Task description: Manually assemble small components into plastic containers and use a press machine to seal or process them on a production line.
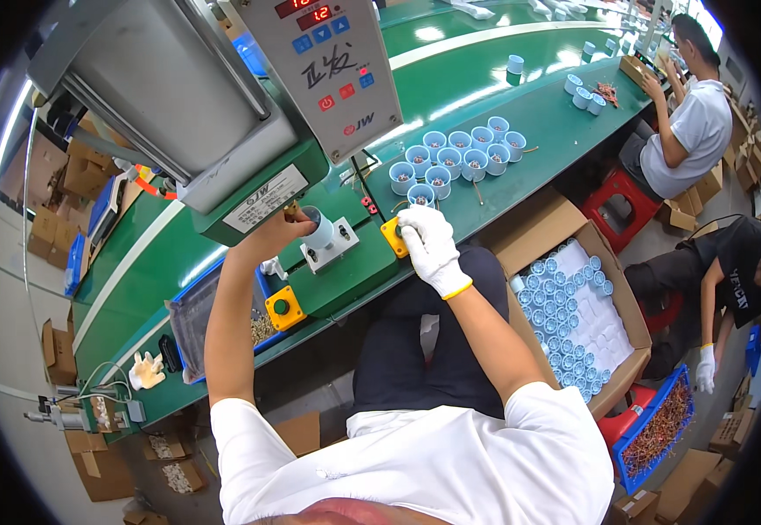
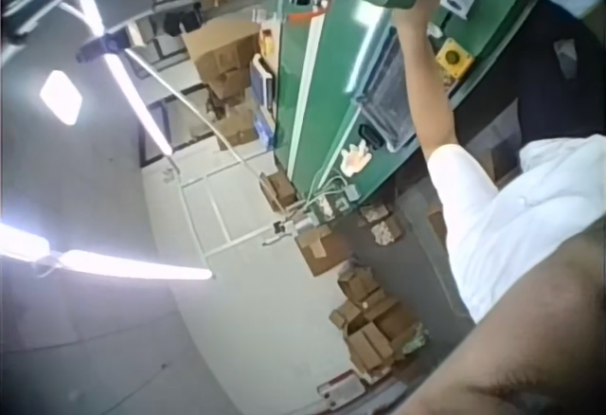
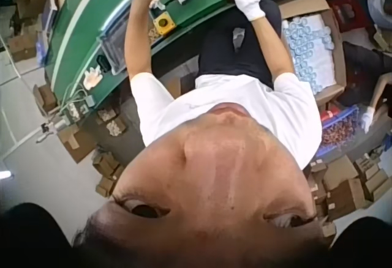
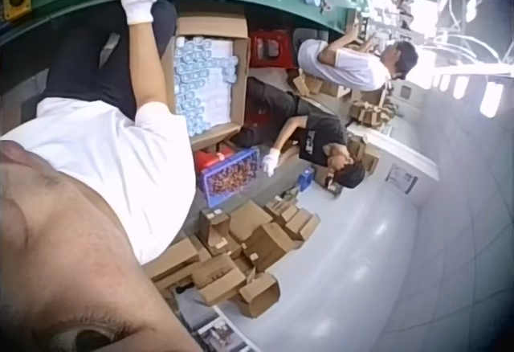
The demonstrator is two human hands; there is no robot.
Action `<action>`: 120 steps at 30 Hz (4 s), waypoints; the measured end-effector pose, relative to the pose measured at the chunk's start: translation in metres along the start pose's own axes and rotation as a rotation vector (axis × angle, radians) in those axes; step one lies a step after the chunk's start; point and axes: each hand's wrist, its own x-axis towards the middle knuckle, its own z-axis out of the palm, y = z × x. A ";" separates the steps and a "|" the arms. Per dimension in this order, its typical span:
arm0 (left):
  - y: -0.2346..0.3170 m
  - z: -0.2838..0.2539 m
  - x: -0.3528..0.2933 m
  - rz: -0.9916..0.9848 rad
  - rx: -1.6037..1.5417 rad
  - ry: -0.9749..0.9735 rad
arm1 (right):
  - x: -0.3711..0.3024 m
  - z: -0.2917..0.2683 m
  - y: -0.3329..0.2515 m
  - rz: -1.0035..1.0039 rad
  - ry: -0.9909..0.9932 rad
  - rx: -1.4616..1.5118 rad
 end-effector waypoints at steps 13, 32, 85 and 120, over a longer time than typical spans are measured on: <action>-0.004 -0.003 0.002 -0.017 -0.009 -0.002 | 0.004 -0.001 -0.006 -0.021 -0.024 -0.023; -0.092 0.115 -0.147 0.111 0.059 0.775 | 0.010 -0.013 -0.005 -0.057 -0.007 -0.078; 0.008 0.001 -0.018 0.033 0.189 0.105 | -0.001 0.001 0.014 -0.095 -0.010 -0.033; -0.192 0.033 -0.174 -0.211 0.173 0.320 | -0.007 0.003 0.022 -0.012 -0.055 0.148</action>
